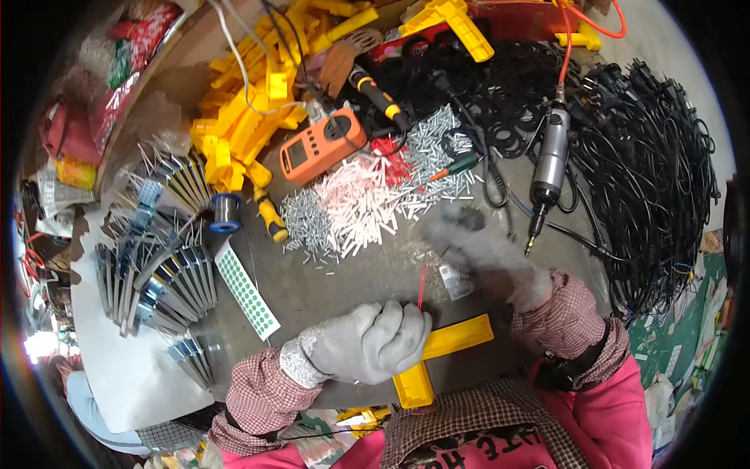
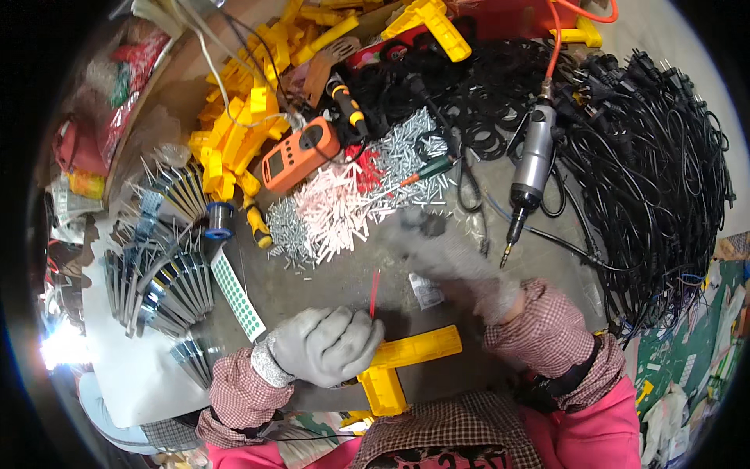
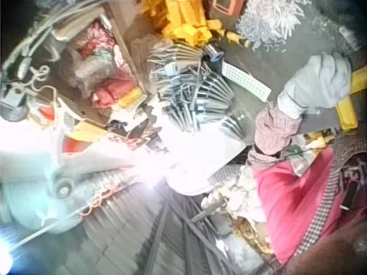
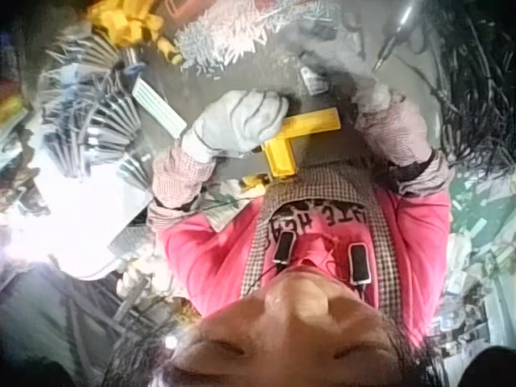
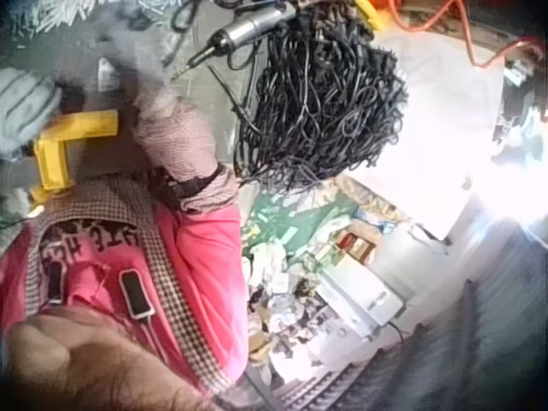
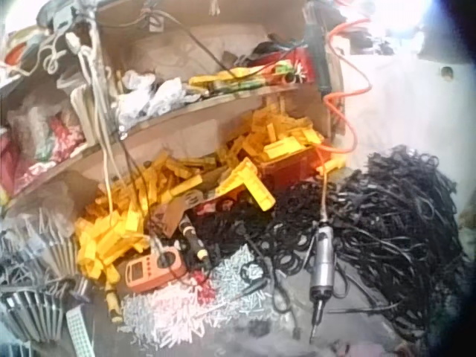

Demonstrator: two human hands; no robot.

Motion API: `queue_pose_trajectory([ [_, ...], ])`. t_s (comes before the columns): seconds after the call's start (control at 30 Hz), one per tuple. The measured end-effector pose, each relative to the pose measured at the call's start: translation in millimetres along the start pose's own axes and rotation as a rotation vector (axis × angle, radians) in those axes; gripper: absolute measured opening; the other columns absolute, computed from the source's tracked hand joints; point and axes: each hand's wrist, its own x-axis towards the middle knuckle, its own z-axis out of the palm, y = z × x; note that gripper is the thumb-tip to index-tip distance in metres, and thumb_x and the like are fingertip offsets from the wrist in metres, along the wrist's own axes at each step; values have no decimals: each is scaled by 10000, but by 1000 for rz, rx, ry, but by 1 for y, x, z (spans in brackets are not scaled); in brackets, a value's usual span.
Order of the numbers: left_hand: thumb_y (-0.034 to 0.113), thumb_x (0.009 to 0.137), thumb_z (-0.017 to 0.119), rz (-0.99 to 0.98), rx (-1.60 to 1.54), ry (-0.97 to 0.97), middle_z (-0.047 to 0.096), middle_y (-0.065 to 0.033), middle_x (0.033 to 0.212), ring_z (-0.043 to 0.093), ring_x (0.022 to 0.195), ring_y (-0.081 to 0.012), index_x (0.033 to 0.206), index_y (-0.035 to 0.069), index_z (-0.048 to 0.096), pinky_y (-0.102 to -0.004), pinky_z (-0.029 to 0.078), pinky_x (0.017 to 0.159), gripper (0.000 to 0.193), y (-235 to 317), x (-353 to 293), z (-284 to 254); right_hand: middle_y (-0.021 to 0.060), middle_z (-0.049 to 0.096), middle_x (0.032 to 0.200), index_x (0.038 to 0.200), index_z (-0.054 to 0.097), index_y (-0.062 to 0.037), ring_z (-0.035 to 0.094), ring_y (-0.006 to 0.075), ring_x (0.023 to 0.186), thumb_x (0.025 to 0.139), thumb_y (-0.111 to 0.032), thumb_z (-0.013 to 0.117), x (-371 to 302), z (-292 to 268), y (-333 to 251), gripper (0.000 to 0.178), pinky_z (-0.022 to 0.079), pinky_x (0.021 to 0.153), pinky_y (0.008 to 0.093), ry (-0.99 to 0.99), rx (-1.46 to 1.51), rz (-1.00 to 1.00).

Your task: Assembling plastic and metal hardware components using manual and electric tools.

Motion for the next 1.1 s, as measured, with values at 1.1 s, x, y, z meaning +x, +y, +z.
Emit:
queue_pose_trajectory([
  [1.1, 35, 585, 655, -966, -316, 213, 621, -106, 950, 584, 1005, -350, 809, 69, 606, -550, 408, 1038, 232, 111, -28, 18, 143, 652, 929, 1175, 645, -66, 686, 280, 800, 929, -216, 647, -51, 26, 36, 288, 554, 690, 368, -242, -1207, -277],
])
